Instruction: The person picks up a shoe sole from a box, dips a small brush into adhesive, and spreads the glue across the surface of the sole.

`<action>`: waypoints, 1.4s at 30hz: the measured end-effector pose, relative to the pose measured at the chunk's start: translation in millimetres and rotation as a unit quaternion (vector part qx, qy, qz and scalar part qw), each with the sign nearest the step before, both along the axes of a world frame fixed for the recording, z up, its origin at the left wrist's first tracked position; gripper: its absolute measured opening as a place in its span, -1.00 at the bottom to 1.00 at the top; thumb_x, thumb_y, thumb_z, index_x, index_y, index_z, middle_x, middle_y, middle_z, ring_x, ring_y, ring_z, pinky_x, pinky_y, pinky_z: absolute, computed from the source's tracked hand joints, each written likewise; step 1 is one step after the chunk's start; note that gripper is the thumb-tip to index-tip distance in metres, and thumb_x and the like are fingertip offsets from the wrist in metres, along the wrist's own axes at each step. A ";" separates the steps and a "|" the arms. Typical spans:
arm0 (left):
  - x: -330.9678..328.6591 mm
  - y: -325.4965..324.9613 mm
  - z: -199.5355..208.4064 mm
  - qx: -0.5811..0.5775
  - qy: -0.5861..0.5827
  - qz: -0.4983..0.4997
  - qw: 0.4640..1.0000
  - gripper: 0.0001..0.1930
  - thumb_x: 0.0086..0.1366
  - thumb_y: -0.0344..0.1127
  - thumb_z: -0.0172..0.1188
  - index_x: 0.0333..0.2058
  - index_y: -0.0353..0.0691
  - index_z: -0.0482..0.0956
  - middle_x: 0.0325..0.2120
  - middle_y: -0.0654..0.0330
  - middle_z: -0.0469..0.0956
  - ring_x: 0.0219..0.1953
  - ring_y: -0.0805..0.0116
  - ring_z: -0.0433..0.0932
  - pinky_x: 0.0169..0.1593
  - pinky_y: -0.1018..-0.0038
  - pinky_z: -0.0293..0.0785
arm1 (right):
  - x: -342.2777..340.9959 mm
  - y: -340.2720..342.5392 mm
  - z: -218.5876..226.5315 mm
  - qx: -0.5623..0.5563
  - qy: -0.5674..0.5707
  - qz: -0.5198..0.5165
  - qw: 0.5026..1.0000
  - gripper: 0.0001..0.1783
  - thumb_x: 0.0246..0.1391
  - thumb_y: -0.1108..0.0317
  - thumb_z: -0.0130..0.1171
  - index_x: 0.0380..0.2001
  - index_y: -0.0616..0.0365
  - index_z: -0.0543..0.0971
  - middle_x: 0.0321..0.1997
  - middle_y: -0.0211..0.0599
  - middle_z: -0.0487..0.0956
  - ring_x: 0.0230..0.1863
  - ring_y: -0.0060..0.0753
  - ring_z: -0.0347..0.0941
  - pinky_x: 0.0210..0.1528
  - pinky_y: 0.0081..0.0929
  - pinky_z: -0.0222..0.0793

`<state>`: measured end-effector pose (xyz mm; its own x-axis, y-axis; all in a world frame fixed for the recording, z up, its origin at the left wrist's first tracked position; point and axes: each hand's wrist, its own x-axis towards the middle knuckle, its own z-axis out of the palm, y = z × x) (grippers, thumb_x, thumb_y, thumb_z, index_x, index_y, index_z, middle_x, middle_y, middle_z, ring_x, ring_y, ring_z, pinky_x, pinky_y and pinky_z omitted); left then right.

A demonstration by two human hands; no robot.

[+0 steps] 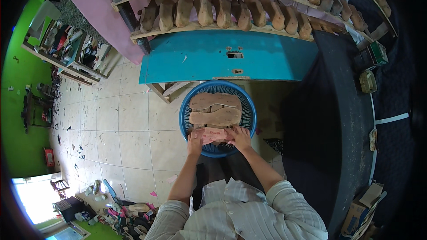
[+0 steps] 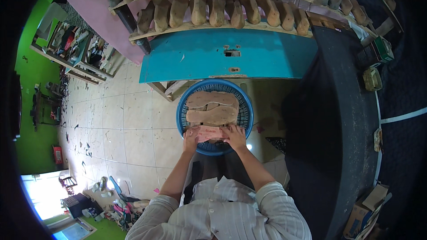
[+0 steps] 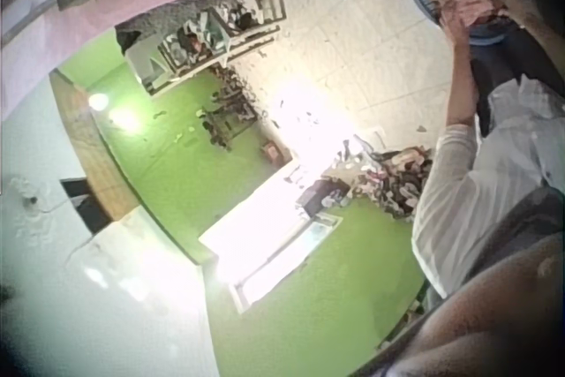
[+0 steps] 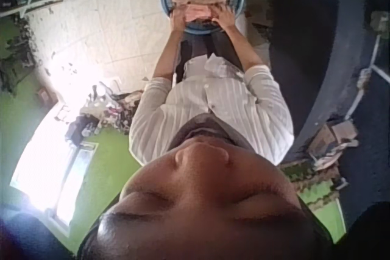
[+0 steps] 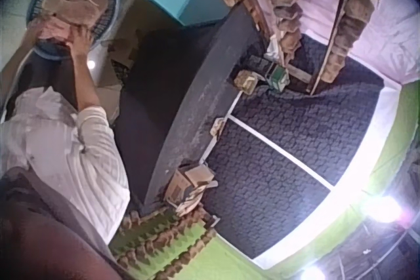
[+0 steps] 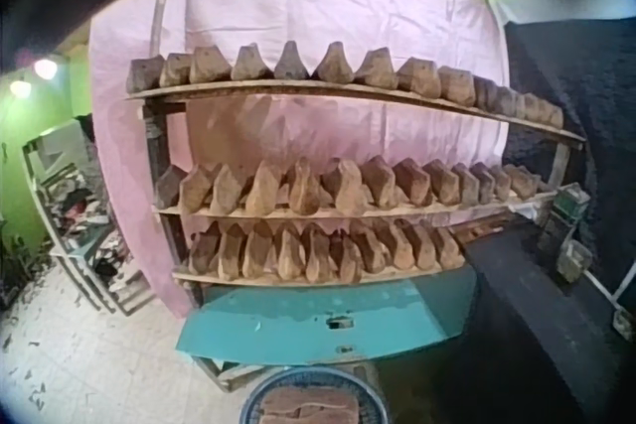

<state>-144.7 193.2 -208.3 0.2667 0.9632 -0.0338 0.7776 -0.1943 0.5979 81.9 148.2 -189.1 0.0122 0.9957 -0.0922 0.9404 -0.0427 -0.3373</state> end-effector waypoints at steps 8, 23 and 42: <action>-26.7 5.3 45.4 0.101 -0.005 0.099 0.990 -0.76 0.11 -0.39 0.18 -0.20 -0.05 0.53 -0.16 0.08 0.43 -0.09 0.02 0.38 -0.04 0.18 0.34 | 24.8 -8.7 39.6 0.211 0.076 -0.155 0.962 -0.72 -0.21 0.31 0.33 -0.32 -0.11 0.58 -0.20 -0.38 0.45 -0.09 -0.21 0.36 -0.07 -0.20 0.22; -18.2 10.2 176.4 0.203 -0.147 -0.055 0.966 -0.87 0.02 -0.42 0.27 -0.39 -0.16 0.58 -0.34 0.13 0.42 -0.21 0.11 0.35 -0.11 0.25 0.30 | -14.5 -99.6 165.0 0.366 0.081 -0.200 0.905 -0.80 -0.27 0.38 0.38 -0.46 -0.05 0.59 -0.26 -0.37 0.46 -0.14 -0.19 0.38 -0.09 -0.24 0.25; 245.7 -210.6 242.1 0.112 -0.294 -0.467 0.826 -0.89 0.02 -0.42 0.27 -0.41 -0.14 0.59 -0.39 0.17 0.42 -0.24 0.16 0.37 -0.13 0.29 0.32 | 55.2 -402.0 261.4 0.443 -0.068 -0.499 0.742 -0.85 -0.22 0.43 0.35 -0.48 0.04 0.60 -0.35 -0.36 0.48 -0.24 -0.26 0.40 -0.18 -0.35 0.33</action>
<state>101.1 -17.4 33.8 0.8047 0.2916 0.5172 -0.1864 -0.7030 0.6863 137.2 -253.8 72.3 0.7331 0.1541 0.6624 0.6177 -0.5583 -0.5538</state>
